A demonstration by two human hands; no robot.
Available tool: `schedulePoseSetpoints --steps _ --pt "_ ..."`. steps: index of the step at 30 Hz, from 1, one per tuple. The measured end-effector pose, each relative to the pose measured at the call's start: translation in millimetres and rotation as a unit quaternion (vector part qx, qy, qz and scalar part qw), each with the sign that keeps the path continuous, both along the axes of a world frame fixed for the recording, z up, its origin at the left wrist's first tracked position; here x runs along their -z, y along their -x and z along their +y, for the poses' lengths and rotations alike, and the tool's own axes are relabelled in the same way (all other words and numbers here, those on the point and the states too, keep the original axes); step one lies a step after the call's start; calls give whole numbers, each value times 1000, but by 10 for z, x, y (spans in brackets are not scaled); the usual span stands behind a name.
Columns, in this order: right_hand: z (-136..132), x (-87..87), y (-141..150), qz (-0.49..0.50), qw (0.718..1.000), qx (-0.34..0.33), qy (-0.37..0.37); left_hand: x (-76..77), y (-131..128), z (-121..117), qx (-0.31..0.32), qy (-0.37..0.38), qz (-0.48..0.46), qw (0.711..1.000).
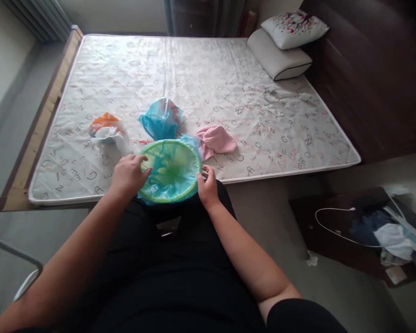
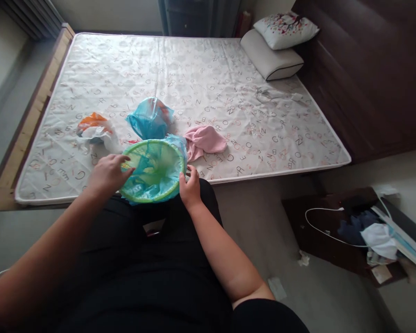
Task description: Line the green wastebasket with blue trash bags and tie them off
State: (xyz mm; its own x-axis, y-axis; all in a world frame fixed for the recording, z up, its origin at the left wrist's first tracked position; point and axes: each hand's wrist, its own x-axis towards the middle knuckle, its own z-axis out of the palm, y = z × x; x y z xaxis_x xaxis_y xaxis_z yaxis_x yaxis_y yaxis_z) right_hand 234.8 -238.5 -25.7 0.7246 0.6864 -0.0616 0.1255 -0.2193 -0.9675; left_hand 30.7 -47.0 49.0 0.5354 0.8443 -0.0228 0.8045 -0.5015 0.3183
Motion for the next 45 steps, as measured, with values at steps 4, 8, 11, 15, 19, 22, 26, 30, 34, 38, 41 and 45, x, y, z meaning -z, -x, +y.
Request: schedulePoseSetpoints --steps 4,8,11,15,19,22,26,30,34,38,41,45 --pt "10 28 37 -8 1000 -1 -18 106 315 114 -61 49 6 997" --pt "32 60 115 -44 999 -14 -16 192 344 123 -92 76 56 991" --pt "26 85 133 -51 998 -20 -3 167 333 50 -105 34 50 993" --pt "21 73 91 -44 998 -36 -5 109 400 1 -104 50 48 992" --pt "36 31 63 -25 998 -51 -11 59 552 68 -126 56 38 990" --pt "52 10 72 -6 998 -55 -5 27 631 86 -151 32 -12 988" --pt "71 20 82 1 998 -62 -2 25 561 -54 -67 -1 -47 997" --pt "84 70 69 -2 998 -66 0 58 390 -191 33 8 25 999" --pt "74 116 50 -16 996 -83 -11 38 299 -145 21 8 91 996" --pt "50 126 24 -24 995 -91 -24 11 295 -67 -21 18 80 996" --pt "45 134 -4 -19 996 -89 -22 54 352 3 -123 57 -16 991" --pt "55 162 -36 0 996 -88 -9 182 527 181 -265 192 -219 919"
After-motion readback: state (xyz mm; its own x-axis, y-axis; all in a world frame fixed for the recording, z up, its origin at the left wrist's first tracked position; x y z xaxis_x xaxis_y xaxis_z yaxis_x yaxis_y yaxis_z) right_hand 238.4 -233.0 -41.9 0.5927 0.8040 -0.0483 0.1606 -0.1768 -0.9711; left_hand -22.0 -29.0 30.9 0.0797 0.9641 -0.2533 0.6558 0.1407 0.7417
